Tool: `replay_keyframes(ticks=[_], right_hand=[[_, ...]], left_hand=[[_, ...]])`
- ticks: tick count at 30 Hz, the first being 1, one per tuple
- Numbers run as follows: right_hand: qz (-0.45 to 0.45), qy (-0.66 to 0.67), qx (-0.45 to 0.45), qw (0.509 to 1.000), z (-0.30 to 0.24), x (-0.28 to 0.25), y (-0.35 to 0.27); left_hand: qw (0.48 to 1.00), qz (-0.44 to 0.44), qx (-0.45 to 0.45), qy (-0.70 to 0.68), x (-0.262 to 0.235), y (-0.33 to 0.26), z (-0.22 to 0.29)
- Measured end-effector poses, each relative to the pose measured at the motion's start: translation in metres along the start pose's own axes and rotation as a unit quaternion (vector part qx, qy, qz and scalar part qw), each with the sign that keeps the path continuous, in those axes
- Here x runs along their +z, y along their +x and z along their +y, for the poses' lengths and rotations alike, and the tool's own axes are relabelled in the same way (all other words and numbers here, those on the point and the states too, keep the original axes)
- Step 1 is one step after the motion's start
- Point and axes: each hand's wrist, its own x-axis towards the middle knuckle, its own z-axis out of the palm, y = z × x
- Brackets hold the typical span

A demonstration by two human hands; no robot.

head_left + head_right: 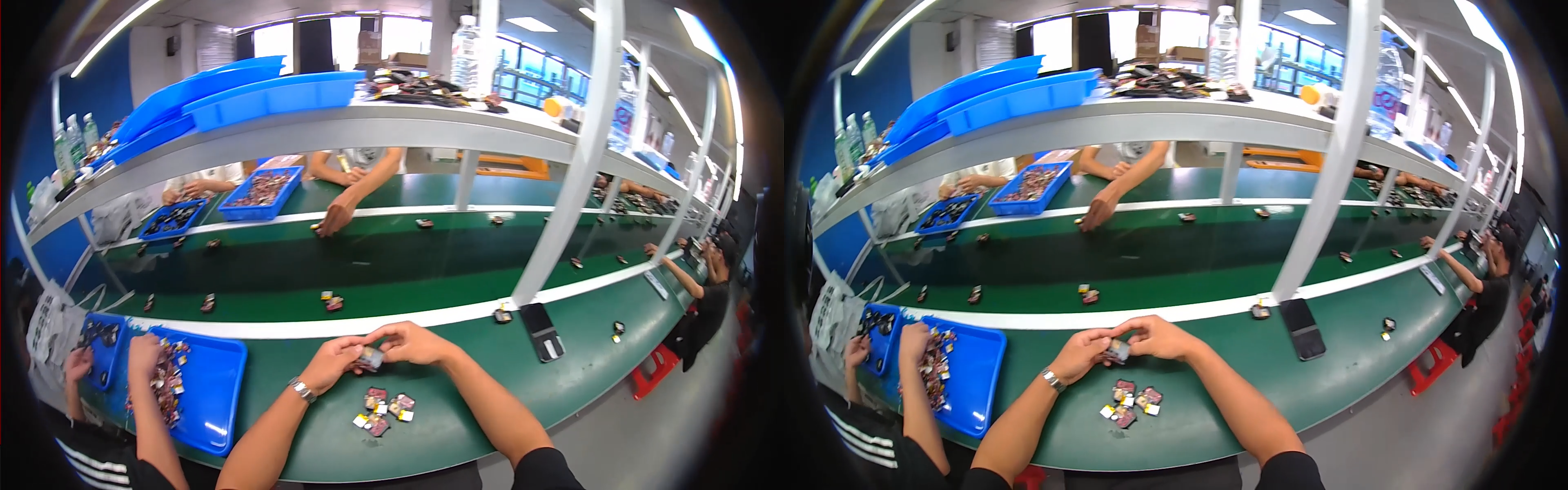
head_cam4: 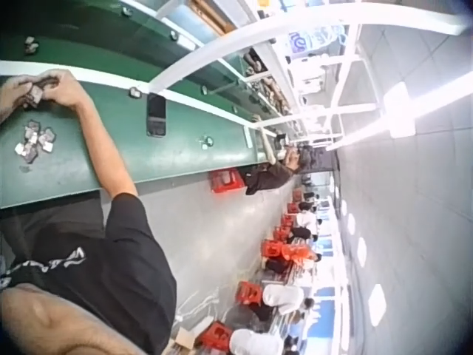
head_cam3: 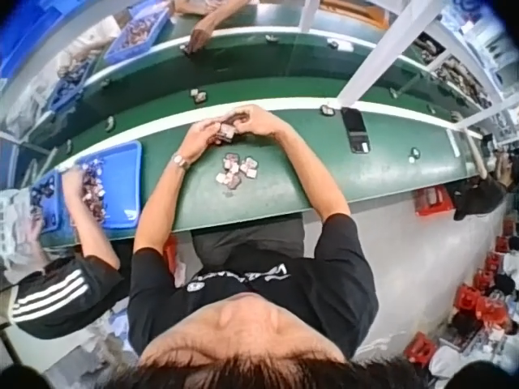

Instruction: Manually assemble small electronic or plastic components on a production line workbench.

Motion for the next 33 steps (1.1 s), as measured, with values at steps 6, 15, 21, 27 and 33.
replay_keyframes(ticks=[6, 15, 21, 27, 33], right_hand=[[0.209, 0.081, -0.047, 0.973, 0.01, 0.016, 0.003], [0.28, -0.219, -0.22, 0.908, 0.002, 0.042, -0.001], [0.18, -0.341, -0.207, 0.899, -0.006, 0.04, -0.009], [0.156, -0.372, -0.193, 0.894, -0.004, 0.037, -0.01], [0.134, -0.378, -0.216, 0.89, -0.002, 0.04, -0.008]], left_hand=[[0.997, 0.027, 0.031, 0.06, 0.005, 0.005, -0.001], [0.996, 0.058, 0.044, -0.057, -0.006, 0.005, -0.011], [0.996, 0.038, 0.041, -0.072, 0.006, 0.001, 0.007], [0.999, 0.017, 0.027, -0.019, -0.009, 0.004, -0.002], [0.989, 0.0, 0.064, 0.135, -0.011, 0.003, -0.001]])
